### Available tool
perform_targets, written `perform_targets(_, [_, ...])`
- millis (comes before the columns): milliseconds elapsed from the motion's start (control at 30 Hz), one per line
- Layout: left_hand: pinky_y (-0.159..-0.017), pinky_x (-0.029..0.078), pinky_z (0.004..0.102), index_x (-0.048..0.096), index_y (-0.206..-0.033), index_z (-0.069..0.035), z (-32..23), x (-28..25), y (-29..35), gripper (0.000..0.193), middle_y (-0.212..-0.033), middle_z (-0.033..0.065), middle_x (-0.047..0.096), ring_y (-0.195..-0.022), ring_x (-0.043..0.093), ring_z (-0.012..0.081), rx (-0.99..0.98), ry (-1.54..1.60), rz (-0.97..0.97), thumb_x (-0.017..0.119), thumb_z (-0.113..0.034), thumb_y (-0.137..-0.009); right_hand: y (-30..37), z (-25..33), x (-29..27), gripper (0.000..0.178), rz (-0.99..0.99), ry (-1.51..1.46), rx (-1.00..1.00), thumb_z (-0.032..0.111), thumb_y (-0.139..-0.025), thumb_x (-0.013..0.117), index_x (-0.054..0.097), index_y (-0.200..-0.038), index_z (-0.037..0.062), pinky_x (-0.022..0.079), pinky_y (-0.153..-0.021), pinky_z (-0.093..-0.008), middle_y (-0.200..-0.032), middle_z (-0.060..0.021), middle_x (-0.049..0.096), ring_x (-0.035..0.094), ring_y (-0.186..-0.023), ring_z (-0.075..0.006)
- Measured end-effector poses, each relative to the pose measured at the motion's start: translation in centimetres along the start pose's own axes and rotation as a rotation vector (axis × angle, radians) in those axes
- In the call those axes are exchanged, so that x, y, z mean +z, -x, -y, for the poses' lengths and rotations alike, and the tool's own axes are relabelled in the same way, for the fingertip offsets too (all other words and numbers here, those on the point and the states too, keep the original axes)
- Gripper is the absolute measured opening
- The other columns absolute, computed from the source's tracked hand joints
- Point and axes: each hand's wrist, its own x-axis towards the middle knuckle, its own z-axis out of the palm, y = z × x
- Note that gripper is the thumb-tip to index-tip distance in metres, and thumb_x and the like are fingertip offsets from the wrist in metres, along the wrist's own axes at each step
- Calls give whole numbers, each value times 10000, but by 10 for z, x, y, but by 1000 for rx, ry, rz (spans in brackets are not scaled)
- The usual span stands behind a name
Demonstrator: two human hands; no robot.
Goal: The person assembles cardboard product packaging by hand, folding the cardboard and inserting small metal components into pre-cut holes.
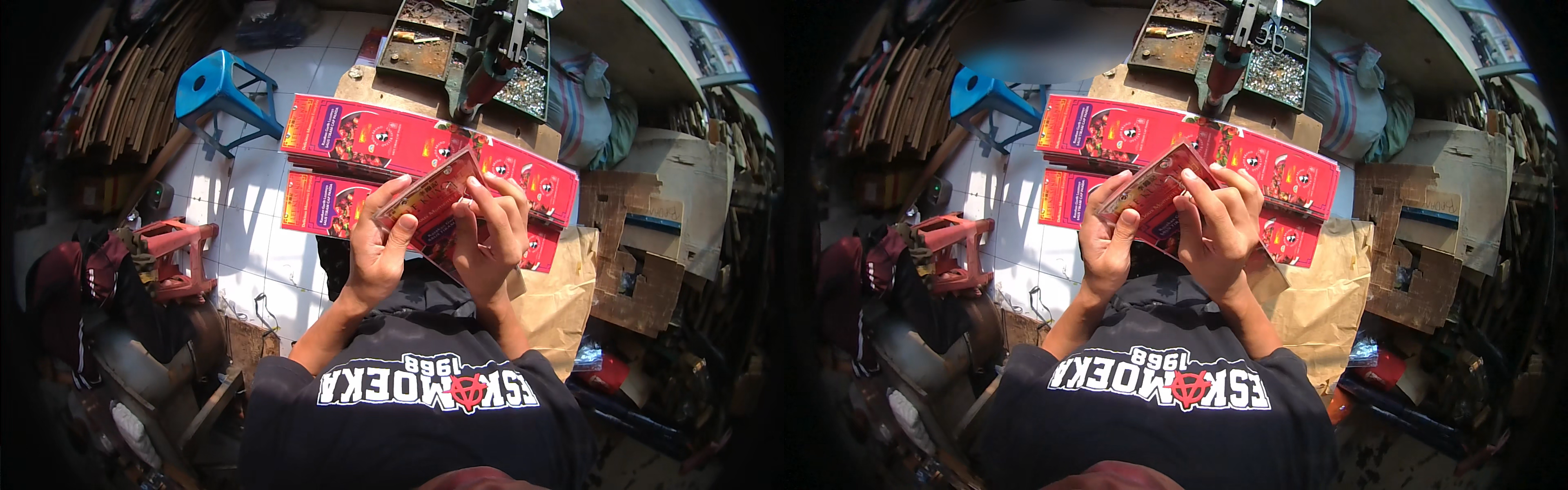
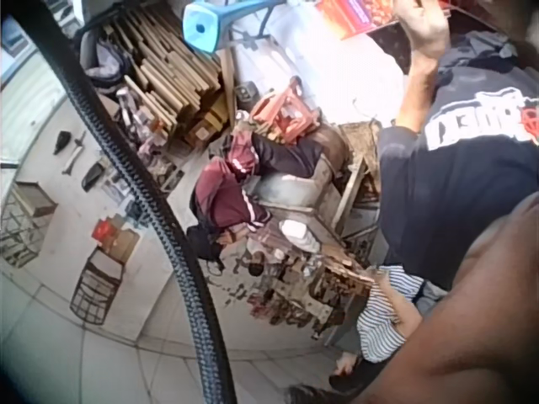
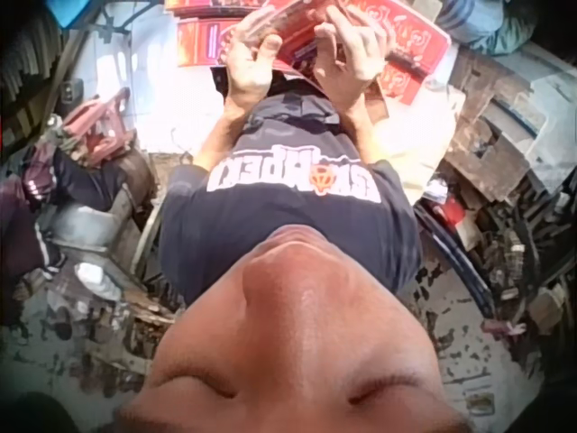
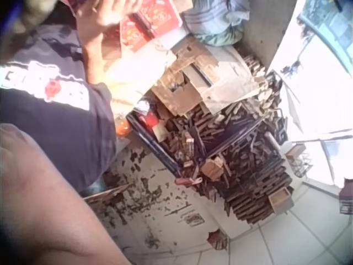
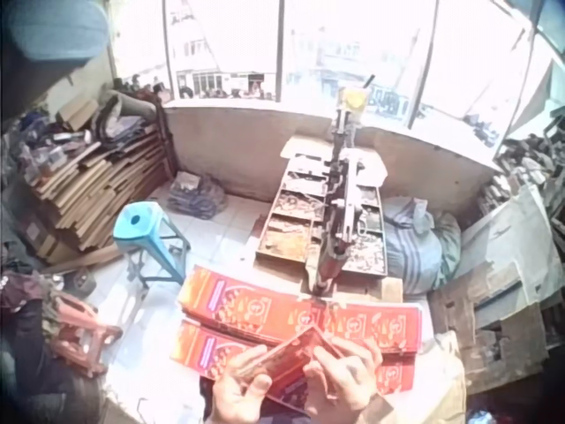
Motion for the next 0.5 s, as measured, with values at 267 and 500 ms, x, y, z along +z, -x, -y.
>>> perform_targets(267, [-881,512,303,473,-1295,55,-13,-1,-3,324,-1115,171,663,-1018,639,185,34,-225,23,475,-66,-994,1,17,9,330,-39,-178,-93,-18,-738,756,695,-1061,18,535,-679,-335,-727,-70,618,651,-785,-261])
perform_targets(500, [-823,536,304,462,-1306,55,-13,-3,1,335,-1101,189,668,-979,658,192,23,-238,13,465,-49,-987,1,24,9,338,-17,-167,-118,-30,-712,754,710,-1043,25,537,-710,-349,-732,-65,622,651,-792,-256])
